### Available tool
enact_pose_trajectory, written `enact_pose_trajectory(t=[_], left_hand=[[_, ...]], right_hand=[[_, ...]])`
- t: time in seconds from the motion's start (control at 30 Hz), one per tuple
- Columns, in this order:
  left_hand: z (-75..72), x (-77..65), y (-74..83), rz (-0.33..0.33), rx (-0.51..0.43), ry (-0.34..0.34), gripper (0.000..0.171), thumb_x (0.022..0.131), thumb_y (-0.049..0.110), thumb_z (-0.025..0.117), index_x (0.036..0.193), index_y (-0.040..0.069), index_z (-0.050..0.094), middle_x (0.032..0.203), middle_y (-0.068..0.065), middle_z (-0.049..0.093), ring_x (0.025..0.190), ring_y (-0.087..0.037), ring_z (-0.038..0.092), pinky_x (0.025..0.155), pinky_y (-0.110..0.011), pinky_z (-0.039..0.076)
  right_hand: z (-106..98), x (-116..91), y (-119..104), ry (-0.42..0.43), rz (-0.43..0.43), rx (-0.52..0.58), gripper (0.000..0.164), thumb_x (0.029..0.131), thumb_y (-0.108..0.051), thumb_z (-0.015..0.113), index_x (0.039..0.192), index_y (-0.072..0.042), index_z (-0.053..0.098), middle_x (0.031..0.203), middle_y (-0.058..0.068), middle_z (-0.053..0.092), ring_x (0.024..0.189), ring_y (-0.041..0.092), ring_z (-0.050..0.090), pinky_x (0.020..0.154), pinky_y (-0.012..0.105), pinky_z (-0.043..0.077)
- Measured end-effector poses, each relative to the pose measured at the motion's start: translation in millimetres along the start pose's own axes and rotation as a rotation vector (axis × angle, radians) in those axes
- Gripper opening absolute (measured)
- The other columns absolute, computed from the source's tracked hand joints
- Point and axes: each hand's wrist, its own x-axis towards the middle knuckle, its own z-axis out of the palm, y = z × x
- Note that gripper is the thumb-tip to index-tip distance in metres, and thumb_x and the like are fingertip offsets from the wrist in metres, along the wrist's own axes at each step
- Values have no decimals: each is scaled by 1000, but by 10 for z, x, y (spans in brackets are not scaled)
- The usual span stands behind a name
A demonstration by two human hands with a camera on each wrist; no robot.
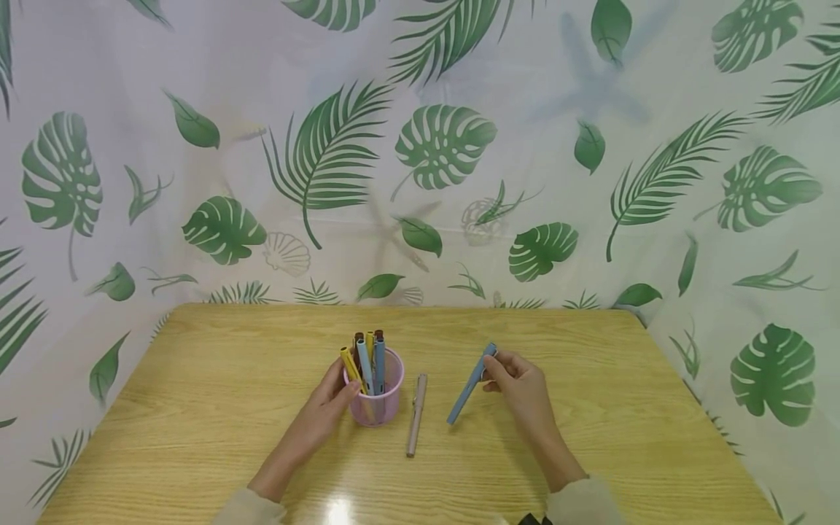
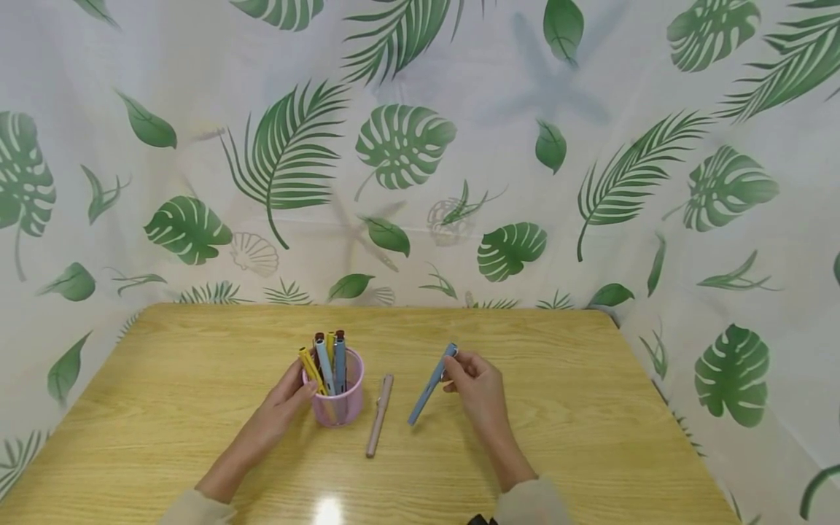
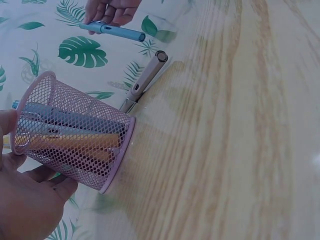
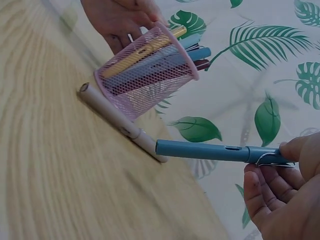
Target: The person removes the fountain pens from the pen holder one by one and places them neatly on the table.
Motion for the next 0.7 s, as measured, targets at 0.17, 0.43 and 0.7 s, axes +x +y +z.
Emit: enact_pose_trajectory(t=[0.17, 0.43, 0.7], left_hand=[[2, 1, 1, -3, -3, -4, 67, 112, 30, 47, 166, 7, 13, 170, -21, 15, 154, -40, 17, 124, -51, 19], [-6, 4, -29, 28, -48, -31, 66, 113, 24, 45, 166, 5, 10, 170, -20, 11, 155, -36, 13, 125, -49, 17], [0, 7, -38, 32, -45, -26, 66, 113, 23, 45, 166, 4, 10, 170, -20, 12, 155, -36, 13, 125, -49, 17]], right_hand=[[74, -9, 72, -3, 40, 6, 23, 103, -10, 65, 112, 10, 67, 90, 13, 71, 82, 19, 70, 77, 32, 63], [193, -37, 146, -2, 68, -17, 27, 102, -13, 68, 114, 11, 67, 87, 10, 72, 78, 19, 70, 70, 31, 62], [301, -77, 192, -13, 98, -53, 24, 101, -10, 67, 114, 10, 69, 88, 12, 72, 78, 20, 68, 68, 29, 61]])
